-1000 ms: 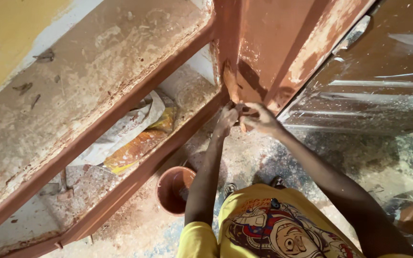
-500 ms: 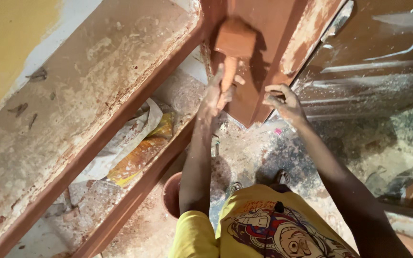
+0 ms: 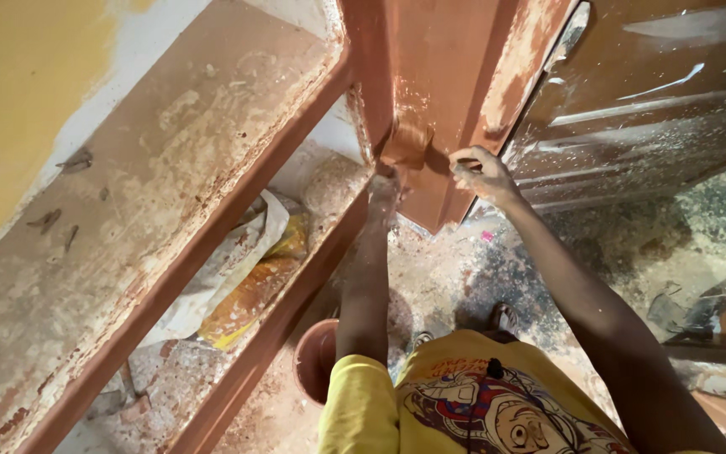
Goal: The person paints a wooden door frame with brown paint using a brush. They repeatedly dip the brush into a bucket of paint and apply it to the vertical frame, occasionally kneeling to reach lower sections.
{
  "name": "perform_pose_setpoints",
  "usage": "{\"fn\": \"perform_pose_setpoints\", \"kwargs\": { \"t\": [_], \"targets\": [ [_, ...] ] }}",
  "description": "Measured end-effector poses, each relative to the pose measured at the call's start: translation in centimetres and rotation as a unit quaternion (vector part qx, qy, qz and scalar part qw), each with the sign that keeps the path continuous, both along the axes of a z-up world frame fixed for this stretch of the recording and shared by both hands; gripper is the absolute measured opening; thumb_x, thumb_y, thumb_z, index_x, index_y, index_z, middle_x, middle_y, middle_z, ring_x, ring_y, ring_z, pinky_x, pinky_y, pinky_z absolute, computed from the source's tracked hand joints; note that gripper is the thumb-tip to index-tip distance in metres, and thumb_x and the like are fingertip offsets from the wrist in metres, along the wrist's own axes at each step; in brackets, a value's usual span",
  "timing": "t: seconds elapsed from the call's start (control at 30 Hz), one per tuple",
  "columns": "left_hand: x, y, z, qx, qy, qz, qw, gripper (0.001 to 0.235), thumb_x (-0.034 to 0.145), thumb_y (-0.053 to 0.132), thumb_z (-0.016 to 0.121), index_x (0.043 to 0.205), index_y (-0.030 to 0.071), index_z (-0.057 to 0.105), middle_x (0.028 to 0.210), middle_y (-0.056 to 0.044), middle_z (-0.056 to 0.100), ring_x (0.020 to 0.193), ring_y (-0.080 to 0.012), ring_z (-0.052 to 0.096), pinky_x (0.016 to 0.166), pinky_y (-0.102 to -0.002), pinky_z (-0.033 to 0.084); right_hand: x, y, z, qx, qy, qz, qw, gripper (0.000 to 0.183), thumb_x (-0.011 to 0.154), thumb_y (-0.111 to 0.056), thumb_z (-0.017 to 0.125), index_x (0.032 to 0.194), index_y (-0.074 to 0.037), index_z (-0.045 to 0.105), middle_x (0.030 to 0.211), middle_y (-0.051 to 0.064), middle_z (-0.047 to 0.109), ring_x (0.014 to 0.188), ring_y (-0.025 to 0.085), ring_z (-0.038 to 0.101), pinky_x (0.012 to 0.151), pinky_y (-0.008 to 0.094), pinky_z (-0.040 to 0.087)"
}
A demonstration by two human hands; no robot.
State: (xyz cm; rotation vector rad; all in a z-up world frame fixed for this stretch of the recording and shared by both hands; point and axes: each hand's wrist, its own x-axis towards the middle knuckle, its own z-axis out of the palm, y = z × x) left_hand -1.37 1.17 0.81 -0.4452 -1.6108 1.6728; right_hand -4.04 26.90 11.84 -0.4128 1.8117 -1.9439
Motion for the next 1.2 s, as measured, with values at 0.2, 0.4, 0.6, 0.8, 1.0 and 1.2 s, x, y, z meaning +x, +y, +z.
{"fn": "perform_pose_setpoints", "kwargs": {
  "t": [0.2,0.4,0.6,0.8,1.0,1.2],
  "targets": [
    [2.2,0.1,10.2,0.949,-0.279,-0.090,-0.118,0.038,0.103,0.037,0.055,0.124,0.006,0.063,0.075,-0.009,0.071,0.049,-0.0113,0.057,0.039,-0.024,0.045,0.6,0.1,1.2,0.083,-0.003,-0.016,0.996,0.042,0.095,-0.026,0.074,0.128,-0.003,0.061,0.115,0.010,0.063,0.094,0.016,0.069,0.085,0.031,0.062],
    [4.6,-2.0,24.8,0.921,-0.316,-0.162,-0.159,0.029,0.105,0.029,0.061,0.127,0.010,0.062,0.079,-0.007,0.072,0.044,-0.0055,0.047,0.036,-0.021,0.033,0.9,0.2,1.6,0.037,0.001,0.020,0.999,0.049,0.091,-0.027,0.076,0.132,-0.007,0.058,0.122,0.006,0.065,0.094,0.015,0.069,0.082,0.027,0.057],
    [5.2,-2.2,18.0,0.913,-0.275,-0.172,-0.247,0.033,0.100,0.030,0.060,0.128,0.014,0.064,0.081,-0.008,0.076,0.041,-0.0042,0.047,0.033,-0.020,0.032,0.4,-0.4,-1.3,-0.024,-0.005,0.038,0.999,0.045,0.092,-0.022,0.076,0.131,-0.006,0.061,0.117,0.004,0.066,0.094,0.013,0.066,0.075,0.023,0.050],
    [2.5,-0.6,1.6,0.950,-0.199,-0.096,-0.223,0.034,0.097,0.024,0.077,0.119,0.000,0.068,0.085,-0.005,0.072,0.057,-0.0101,0.064,0.042,-0.026,0.044,0.1,-0.6,-0.9,0.051,0.020,0.018,0.998,0.043,0.091,-0.024,0.076,0.128,-0.007,0.062,0.114,0.003,0.067,0.093,0.012,0.065,0.073,0.024,0.051],
    [1.4,-0.5,2.4,0.960,-0.171,-0.051,-0.216,0.037,0.104,0.030,0.072,0.117,-0.005,0.071,0.082,-0.007,0.071,0.053,-0.0112,0.056,0.039,-0.024,0.042,0.0,-0.9,1.2,0.094,0.018,0.013,0.995,0.047,0.091,-0.034,0.076,0.128,-0.010,0.062,0.118,0.001,0.066,0.096,0.013,0.067,0.074,0.025,0.056],
    [3.3,-3.5,16.8,0.943,-0.177,-0.190,-0.207,0.040,0.095,0.017,0.064,0.134,0.008,0.062,0.092,-0.010,0.076,0.054,-0.0101,0.063,0.040,-0.022,0.047,-0.7,-0.6,1.9,0.085,-0.023,0.011,0.996,0.051,0.086,-0.035,0.077,0.128,-0.012,0.061,0.120,-0.002,0.063,0.099,0.012,0.065,0.073,0.030,0.059]
  ]
}}
